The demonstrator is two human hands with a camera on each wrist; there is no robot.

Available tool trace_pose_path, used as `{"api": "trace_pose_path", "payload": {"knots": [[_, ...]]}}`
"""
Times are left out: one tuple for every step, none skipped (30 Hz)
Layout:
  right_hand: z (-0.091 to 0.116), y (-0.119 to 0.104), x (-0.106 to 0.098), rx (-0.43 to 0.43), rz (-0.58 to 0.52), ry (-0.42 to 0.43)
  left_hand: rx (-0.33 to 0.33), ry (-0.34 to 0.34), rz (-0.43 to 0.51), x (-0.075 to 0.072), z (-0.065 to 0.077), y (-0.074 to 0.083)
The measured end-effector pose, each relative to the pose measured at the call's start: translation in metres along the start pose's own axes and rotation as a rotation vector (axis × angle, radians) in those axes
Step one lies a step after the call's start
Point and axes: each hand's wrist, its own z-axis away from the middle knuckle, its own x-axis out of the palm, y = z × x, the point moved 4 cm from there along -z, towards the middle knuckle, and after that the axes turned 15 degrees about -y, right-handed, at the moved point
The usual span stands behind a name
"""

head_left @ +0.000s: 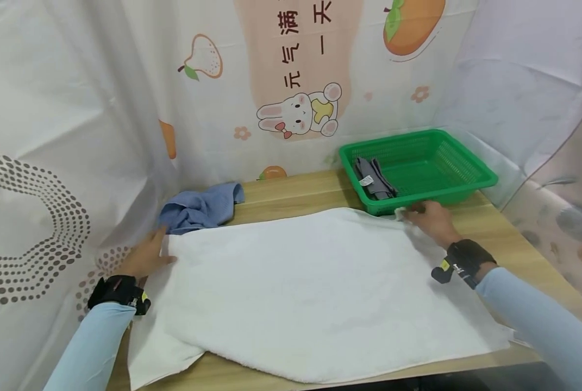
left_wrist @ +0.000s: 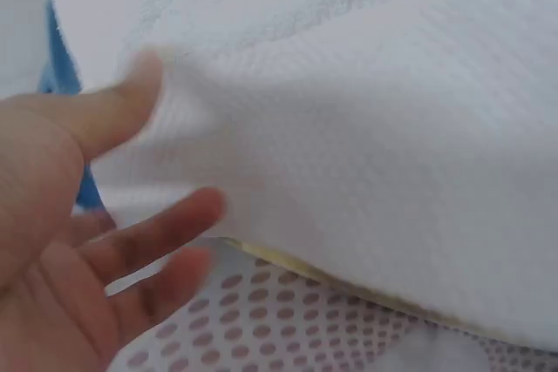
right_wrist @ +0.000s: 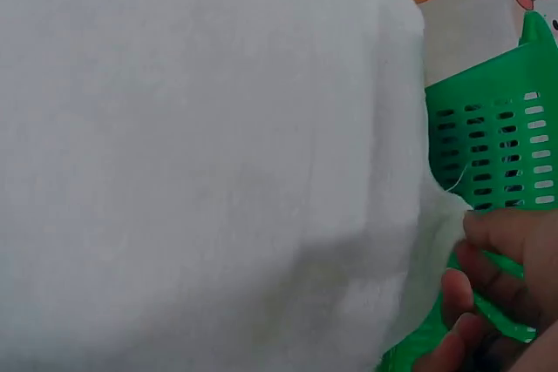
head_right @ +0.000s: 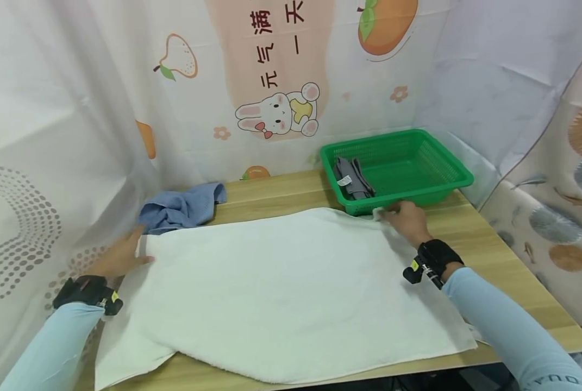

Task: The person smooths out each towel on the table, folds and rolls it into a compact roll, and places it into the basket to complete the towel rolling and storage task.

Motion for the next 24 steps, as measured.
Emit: {"api": "trace_pose_path", "payload": {"knots": [[-0.001, -0.002, 0.000, -0.030, 0.043, 0.012, -0.018, 0.007, -0.018, 0.001, -0.001, 0.000], [0.000, -0.004, 0.000, -0.063, 0.096, 0.032, -0.035, 0.018, -0.022, 0.001, -0.001, 0.001], [0.000, -0.006, 0.001, -0.093, 0.139, 0.053, -0.039, 0.046, -0.037, 0.001, 0.000, 0.002], [0.001, -0.007, 0.001, -0.111, 0.176, 0.068, -0.032, 0.079, -0.040, 0.000, 0.001, 0.003], [0.002, -0.008, 0.002, -0.127, 0.194, 0.075, -0.017, 0.125, -0.054, -0.002, 0.002, 0.005], [0.003, -0.008, 0.003, -0.131, 0.198, 0.067, 0.006, 0.176, -0.066, -0.004, 0.004, 0.007], [0.003, -0.007, 0.005, -0.123, 0.185, 0.043, 0.022, 0.231, -0.082, -0.006, 0.007, 0.008], [0.004, -0.007, 0.007, -0.107, 0.160, 0.017, 0.039, 0.287, -0.096, -0.009, 0.010, 0.009], [0.004, -0.006, 0.009, -0.082, 0.126, -0.012, 0.057, 0.336, -0.112, -0.011, 0.013, 0.010], [0.003, -0.005, 0.013, -0.060, 0.097, -0.036, 0.071, 0.379, -0.132, -0.014, 0.016, 0.011], [0.001, -0.005, 0.016, -0.039, 0.079, -0.059, 0.083, 0.418, -0.153, -0.016, 0.020, 0.011], [0.000, -0.005, 0.019, -0.021, 0.077, -0.078, 0.093, 0.448, -0.164, -0.017, 0.022, 0.011], [-0.001, -0.005, 0.022, -0.006, 0.082, -0.095, 0.098, 0.471, -0.170, -0.018, 0.025, 0.012], [-0.003, -0.004, 0.024, 0.004, 0.103, -0.107, 0.107, 0.489, -0.172, -0.019, 0.027, 0.012], [-0.004, -0.004, 0.027, 0.014, 0.125, -0.120, 0.111, 0.506, -0.171, -0.019, 0.029, 0.012], [-0.004, -0.005, 0.028, 0.023, 0.143, -0.136, 0.113, 0.522, -0.172, -0.019, 0.030, 0.012], [-0.004, -0.006, 0.030, 0.030, 0.153, -0.154, 0.116, 0.538, -0.171, -0.019, 0.032, 0.012], [-0.003, -0.007, 0.031, 0.042, 0.151, -0.175, 0.115, 0.551, -0.171, -0.019, 0.033, 0.011], [-0.001, -0.008, 0.031, 0.050, 0.137, -0.199, 0.113, 0.563, -0.168, -0.018, 0.035, 0.011], [0.000, -0.010, 0.032, 0.044, 0.129, -0.219, 0.109, 0.574, -0.167, -0.018, 0.036, 0.010], [0.002, -0.012, 0.032, 0.028, 0.129, -0.237, 0.103, 0.584, -0.160, -0.019, 0.037, 0.010], [0.005, -0.014, 0.031, 0.011, 0.146, -0.251, 0.100, 0.594, -0.153, -0.020, 0.038, 0.009], [0.008, -0.017, 0.030, -0.010, 0.166, -0.258, 0.099, 0.607, -0.145, -0.021, 0.039, 0.009], [0.011, -0.019, 0.028, -0.040, 0.198, -0.256, 0.099, 0.618, -0.137, -0.022, 0.041, 0.009]]}}
